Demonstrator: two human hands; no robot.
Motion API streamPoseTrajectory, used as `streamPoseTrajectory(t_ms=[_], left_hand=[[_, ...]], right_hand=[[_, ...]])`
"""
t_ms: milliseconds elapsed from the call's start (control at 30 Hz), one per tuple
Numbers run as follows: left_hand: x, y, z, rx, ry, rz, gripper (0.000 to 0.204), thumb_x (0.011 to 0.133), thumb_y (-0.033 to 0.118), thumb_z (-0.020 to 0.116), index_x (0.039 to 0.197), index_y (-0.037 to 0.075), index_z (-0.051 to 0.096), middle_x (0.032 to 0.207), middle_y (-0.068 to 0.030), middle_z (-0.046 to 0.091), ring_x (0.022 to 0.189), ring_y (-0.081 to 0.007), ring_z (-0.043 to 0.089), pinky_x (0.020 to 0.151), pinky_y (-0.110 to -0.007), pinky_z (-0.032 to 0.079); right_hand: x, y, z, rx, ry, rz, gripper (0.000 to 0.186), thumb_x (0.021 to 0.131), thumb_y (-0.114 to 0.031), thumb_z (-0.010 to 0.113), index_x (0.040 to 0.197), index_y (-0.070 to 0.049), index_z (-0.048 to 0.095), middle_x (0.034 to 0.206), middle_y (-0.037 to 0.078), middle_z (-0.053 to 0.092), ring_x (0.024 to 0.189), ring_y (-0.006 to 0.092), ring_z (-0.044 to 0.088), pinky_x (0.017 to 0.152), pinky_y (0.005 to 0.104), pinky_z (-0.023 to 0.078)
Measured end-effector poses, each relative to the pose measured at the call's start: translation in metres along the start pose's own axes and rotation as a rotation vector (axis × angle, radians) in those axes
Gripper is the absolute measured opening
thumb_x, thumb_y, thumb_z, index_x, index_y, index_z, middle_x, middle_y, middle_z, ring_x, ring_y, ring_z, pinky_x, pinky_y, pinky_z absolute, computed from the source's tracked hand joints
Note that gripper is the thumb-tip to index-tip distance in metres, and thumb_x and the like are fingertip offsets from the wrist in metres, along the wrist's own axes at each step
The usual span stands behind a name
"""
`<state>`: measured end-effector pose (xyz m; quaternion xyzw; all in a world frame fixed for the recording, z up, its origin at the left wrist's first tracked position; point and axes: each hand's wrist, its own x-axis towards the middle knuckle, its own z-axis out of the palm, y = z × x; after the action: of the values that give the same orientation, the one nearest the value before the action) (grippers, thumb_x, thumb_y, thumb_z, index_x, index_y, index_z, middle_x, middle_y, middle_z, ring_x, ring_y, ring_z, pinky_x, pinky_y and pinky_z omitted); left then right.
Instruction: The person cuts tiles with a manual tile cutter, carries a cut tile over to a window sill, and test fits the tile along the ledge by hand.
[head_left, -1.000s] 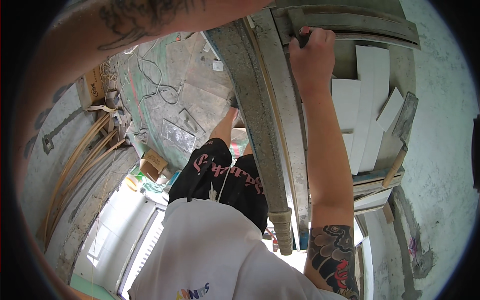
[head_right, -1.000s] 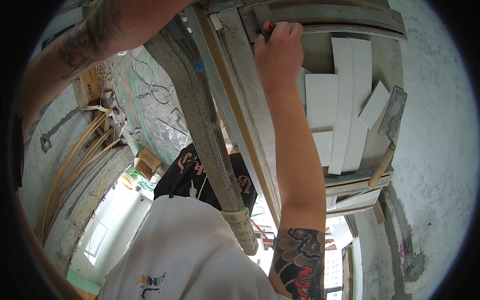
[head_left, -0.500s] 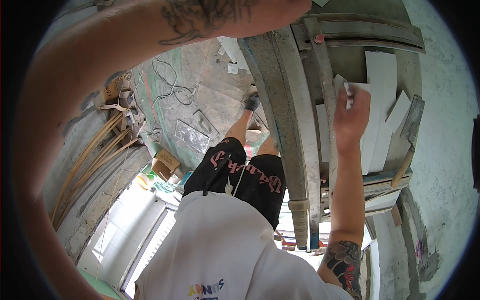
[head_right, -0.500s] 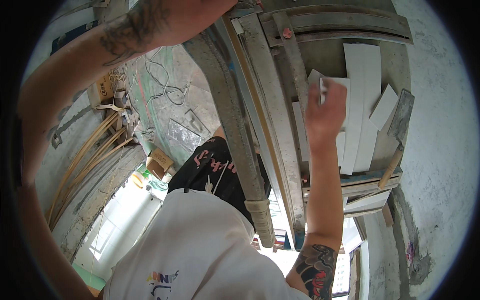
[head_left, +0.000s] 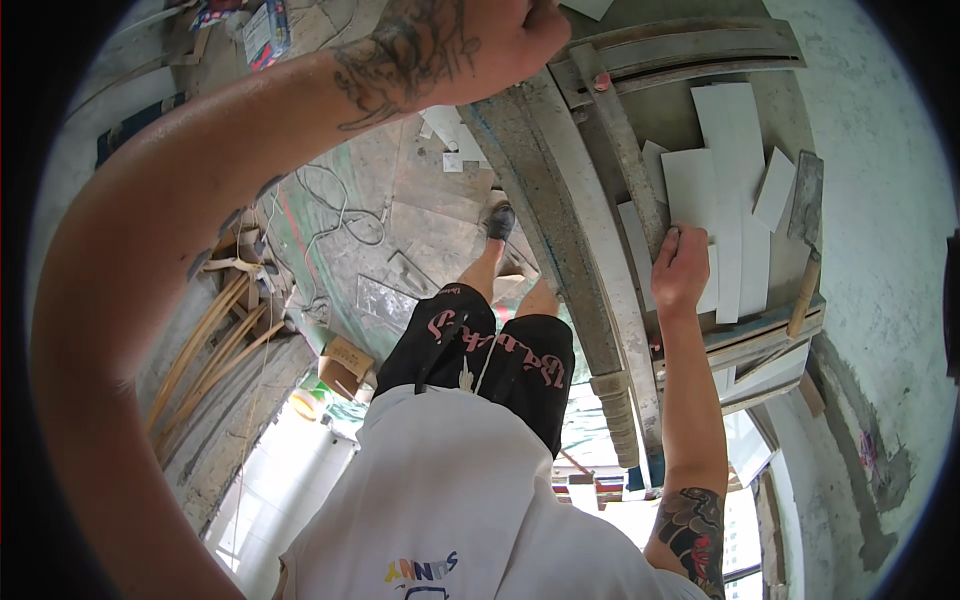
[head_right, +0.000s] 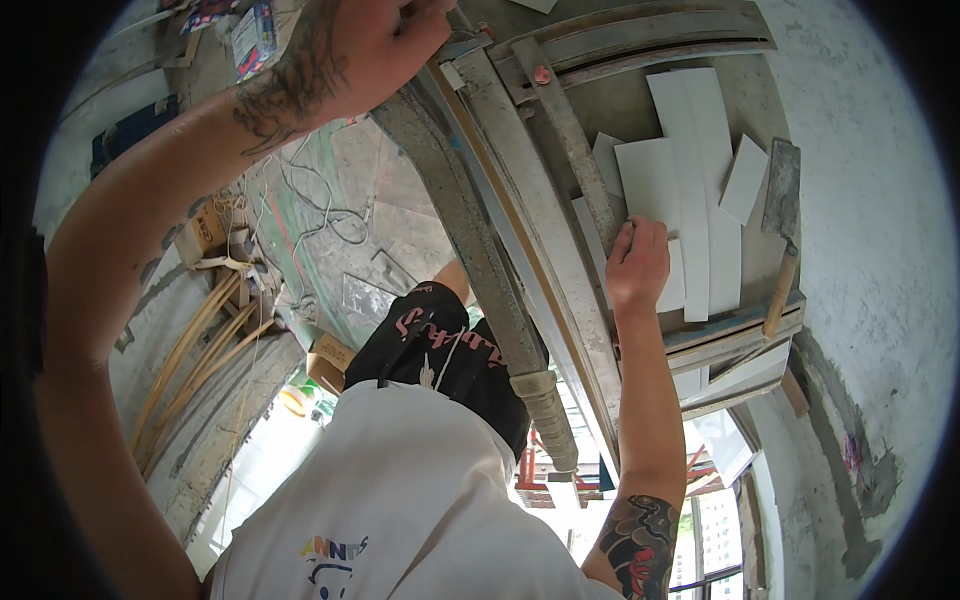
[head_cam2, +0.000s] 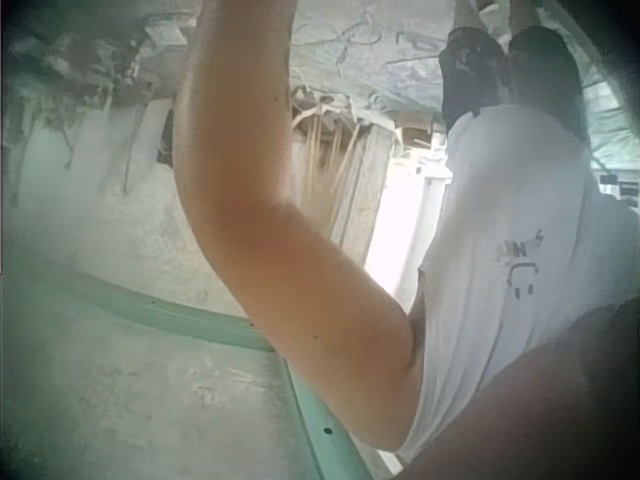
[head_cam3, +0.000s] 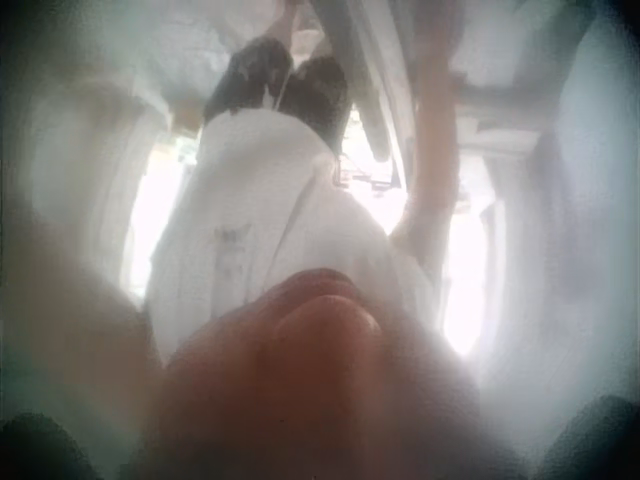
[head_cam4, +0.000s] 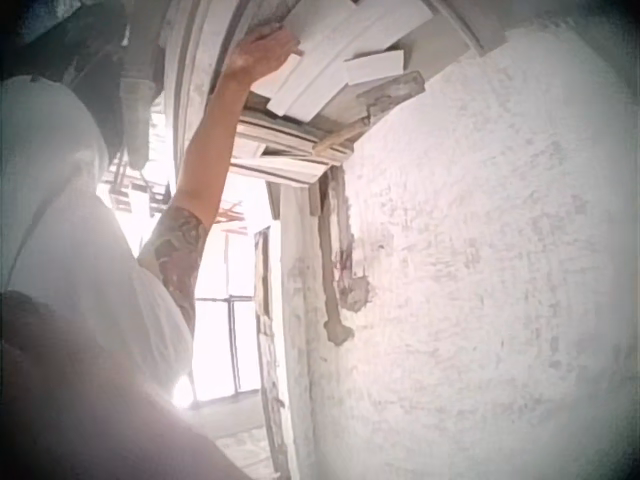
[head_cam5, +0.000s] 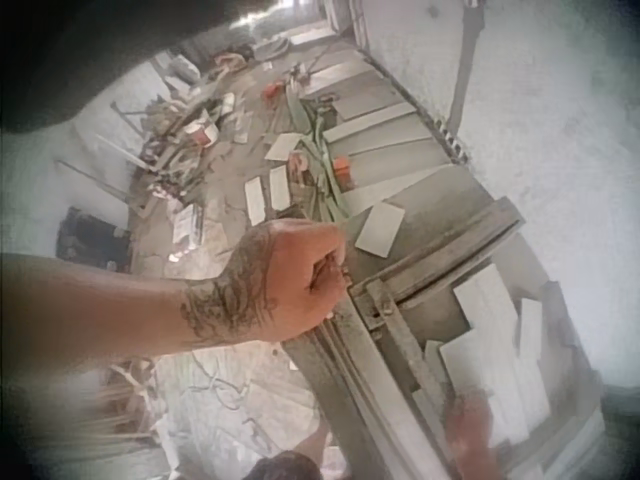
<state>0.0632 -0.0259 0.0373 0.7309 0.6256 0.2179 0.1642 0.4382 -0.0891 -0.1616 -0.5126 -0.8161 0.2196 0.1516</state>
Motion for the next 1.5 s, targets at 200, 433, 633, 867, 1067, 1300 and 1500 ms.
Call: streamPoseTrajectory(t_ms=[200,433,633,867,1067,1300,1500], left_hand=[[-0.007,-0.003,0.003,0.096,-0.017,0.022,0.008,0.089,0.012,0.057,0.093,0.007,0.062,0.077,-0.0079,0.064,0.071,-0.0255,0.065,0.063,-0.036,0.049],[-0.001,-0.002,0.009,0.153,-0.065,-0.028,0.018,0.085,0.025,0.063,0.084,0.008,0.059,0.078,-0.01,0.064,0.08,-0.0314,0.067,0.071,-0.045,0.053],[0.033,-0.005,0.006,0.122,-0.58,0.14,0.029,0.086,0.024,0.07,0.108,0.007,0.062,0.093,-0.0124,0.068,0.092,-0.0342,0.067,0.08,-0.044,0.053],[0.094,-0.008,0.059,0.401,-0.921,0.5,0.038,0.085,0.032,0.074,0.113,0.008,0.064,0.108,-0.0111,0.066,0.107,-0.0305,0.063,0.092,-0.043,0.05],[0.113,0.002,0.104,0.753,-1.188,0.638,0.027,0.09,0.036,0.066,0.099,0.011,0.069,0.103,-0.008,0.066,0.105,-0.0265,0.064,0.09,-0.044,0.052],[0.134,-0.002,0.14,0.461,-1.169,0.547,0.028,0.098,0.031,0.057,0.086,0.006,0.062,0.085,-0.0095,0.065,0.086,-0.03,0.065,0.076,-0.042,0.051],[0.144,0.002,0.169,0.465,-1.259,0.356,0.033,0.098,0.028,0.059,0.08,0.0,0.057,0.073,-0.0089,0.067,0.077,-0.0286,0.067,0.069,-0.04,0.051]], right_hand=[[-0.001,-0.003,0.002,0.001,-0.012,0.059,0.009,0.092,-0.011,0.056,0.098,-0.005,0.059,0.092,0.016,0.056,0.085,0.039,0.058,0.071,0.0479,0.048],[0.002,-0.004,-0.003,-0.067,-0.042,0.046,0.013,0.091,-0.018,0.057,0.089,-0.005,0.057,0.09,0.016,0.055,0.084,0.038,0.057,0.073,0.0478,0.048],[0.001,-0.004,-0.007,-0.062,-0.081,0.091,0.016,0.091,-0.02,0.058,0.088,-0.005,0.057,0.091,0.016,0.056,0.087,0.037,0.058,0.075,0.0471,0.048],[0.002,-0.006,-0.006,-0.081,-0.093,0.131,0.016,0.09,-0.022,0.06,0.088,-0.006,0.057,0.091,0.014,0.057,0.088,0.0349,0.059,0.077,0.0462,0.049],[0.003,-0.002,-0.007,-0.035,-0.025,0.1,0.013,0.088,-0.017,0.06,0.087,-0.005,0.056,0.088,0.015,0.055,0.085,0.0365,0.058,0.073,0.0463,0.049],[0.001,-0.002,-0.007,-0.029,-0.013,0.114,0.014,0.086,-0.018,0.061,0.086,-0.005,0.055,0.087,0.015,0.055,0.086,0.0351,0.058,0.073,0.0451,0.049],[-0.001,0.003,-0.006,-0.01,-0.022,0.138,0.015,0.085,-0.018,0.062,0.086,-0.005,0.055,0.087,0.014,0.054,0.086,0.0354,0.058,0.073,0.0452,0.049]])
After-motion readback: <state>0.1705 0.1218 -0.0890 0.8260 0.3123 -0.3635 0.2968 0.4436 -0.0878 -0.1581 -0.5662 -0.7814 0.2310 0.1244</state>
